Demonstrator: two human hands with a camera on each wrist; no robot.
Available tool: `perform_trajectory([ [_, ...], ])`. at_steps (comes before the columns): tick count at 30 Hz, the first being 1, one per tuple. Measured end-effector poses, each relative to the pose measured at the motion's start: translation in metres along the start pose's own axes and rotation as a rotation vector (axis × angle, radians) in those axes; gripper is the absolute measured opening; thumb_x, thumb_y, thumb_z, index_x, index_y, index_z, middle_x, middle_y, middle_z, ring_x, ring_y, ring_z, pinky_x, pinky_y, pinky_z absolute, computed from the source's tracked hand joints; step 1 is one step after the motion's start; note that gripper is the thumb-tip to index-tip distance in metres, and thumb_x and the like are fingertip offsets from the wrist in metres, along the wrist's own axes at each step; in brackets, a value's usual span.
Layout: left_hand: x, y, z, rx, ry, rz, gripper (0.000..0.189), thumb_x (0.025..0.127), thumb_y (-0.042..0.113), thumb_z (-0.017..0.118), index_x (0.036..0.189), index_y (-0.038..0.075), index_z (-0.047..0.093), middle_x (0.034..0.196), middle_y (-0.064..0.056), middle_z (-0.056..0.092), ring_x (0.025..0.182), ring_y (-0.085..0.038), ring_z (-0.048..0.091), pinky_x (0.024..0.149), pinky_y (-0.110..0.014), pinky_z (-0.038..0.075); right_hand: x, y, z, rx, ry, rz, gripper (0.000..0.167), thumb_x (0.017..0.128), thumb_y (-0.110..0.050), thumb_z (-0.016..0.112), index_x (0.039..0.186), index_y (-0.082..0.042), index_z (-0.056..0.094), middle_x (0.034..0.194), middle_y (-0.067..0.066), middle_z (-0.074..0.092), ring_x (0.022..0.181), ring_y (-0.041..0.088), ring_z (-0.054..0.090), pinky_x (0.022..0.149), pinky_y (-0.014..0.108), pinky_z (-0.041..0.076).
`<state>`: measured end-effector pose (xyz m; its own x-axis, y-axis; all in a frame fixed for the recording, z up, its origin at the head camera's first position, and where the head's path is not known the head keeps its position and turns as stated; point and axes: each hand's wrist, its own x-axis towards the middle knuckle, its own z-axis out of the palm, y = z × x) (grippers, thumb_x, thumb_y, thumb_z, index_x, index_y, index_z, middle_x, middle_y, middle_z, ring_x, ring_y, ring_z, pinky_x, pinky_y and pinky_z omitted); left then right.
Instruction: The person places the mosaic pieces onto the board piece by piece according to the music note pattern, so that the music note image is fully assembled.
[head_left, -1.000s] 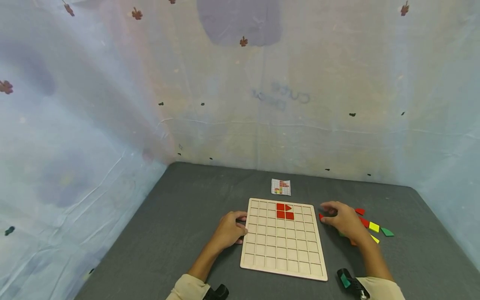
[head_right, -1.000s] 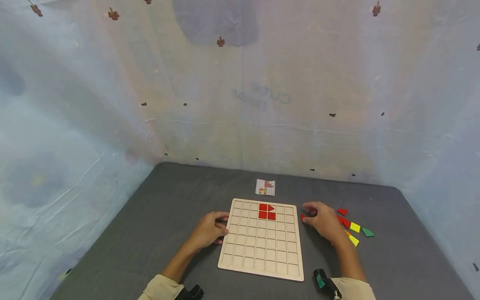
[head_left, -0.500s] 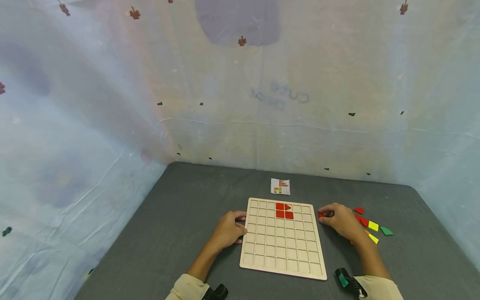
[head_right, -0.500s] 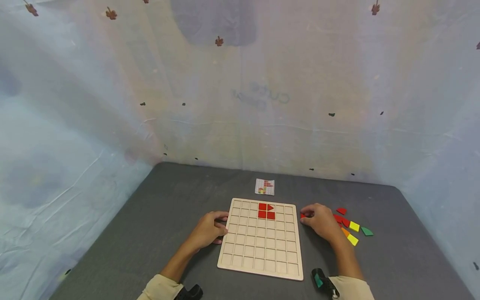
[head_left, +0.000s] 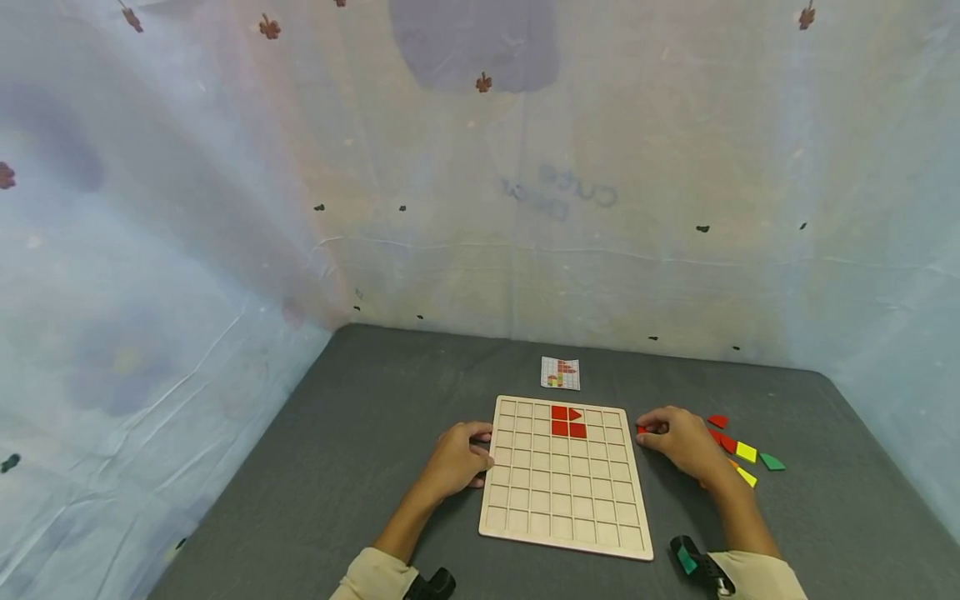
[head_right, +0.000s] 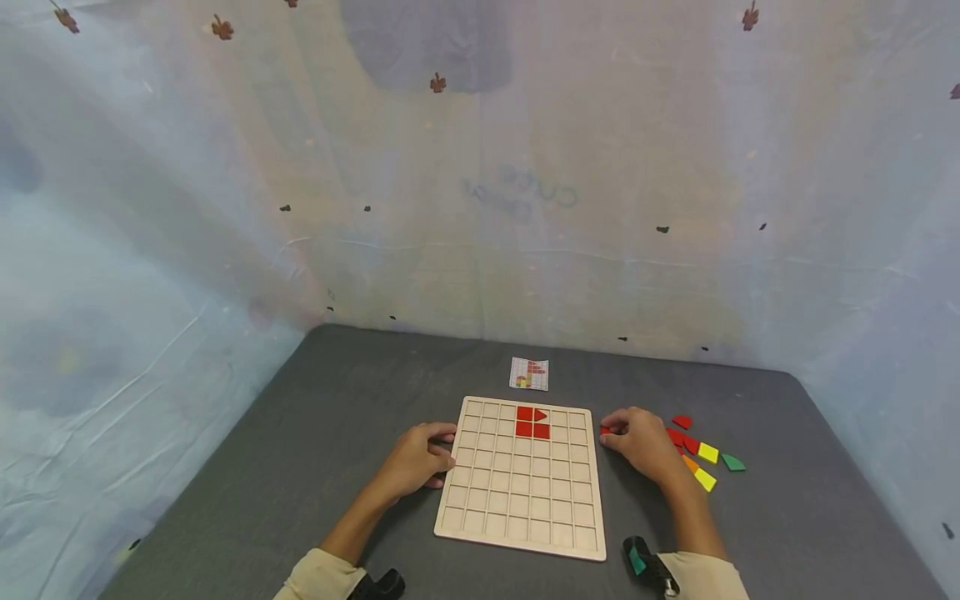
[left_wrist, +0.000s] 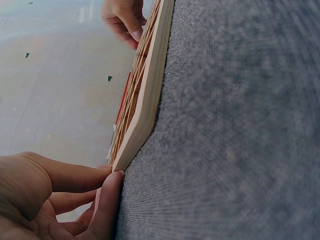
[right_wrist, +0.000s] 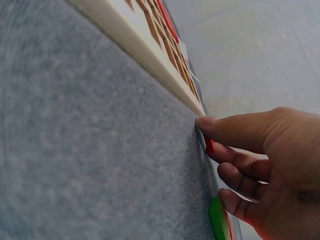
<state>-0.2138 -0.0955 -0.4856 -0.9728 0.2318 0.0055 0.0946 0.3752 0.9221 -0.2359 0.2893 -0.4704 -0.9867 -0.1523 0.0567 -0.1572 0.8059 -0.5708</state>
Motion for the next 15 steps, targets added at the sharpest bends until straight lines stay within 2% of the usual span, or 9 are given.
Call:
perform_trajectory([
  [8,0.001,0.001,0.0,0.002,0.002,0.003,0.054,0.087,-0.008,0.074,0.139,-0.008,0.062,0.128,-0.02,0.064,0.094,-0.021,0.069,0.055,-0.03,0.062,0.002,-0.002,0.001,0.022,0.018,-0.011,0.027,0.096,-0.019,0.08,0.117,-0.002,0.077,0.1,0.006,0.072,0.084,0.016,0.06,0.069,0.031,0.05],
  [15,0.001,0.0,0.0,0.001,0.0,-0.005,0.054,0.087,-0.007,0.074,0.14,-0.008,0.062,0.128,-0.02,0.063,0.094,-0.02,0.069,0.056,-0.03,0.063,0.005,-0.014,0.01,0.049,0.024,-0.024,0.026,0.094,-0.02,0.082,0.114,-0.004,0.078,0.099,0.003,0.072,0.083,0.016,0.059,0.07,0.032,0.051],
])
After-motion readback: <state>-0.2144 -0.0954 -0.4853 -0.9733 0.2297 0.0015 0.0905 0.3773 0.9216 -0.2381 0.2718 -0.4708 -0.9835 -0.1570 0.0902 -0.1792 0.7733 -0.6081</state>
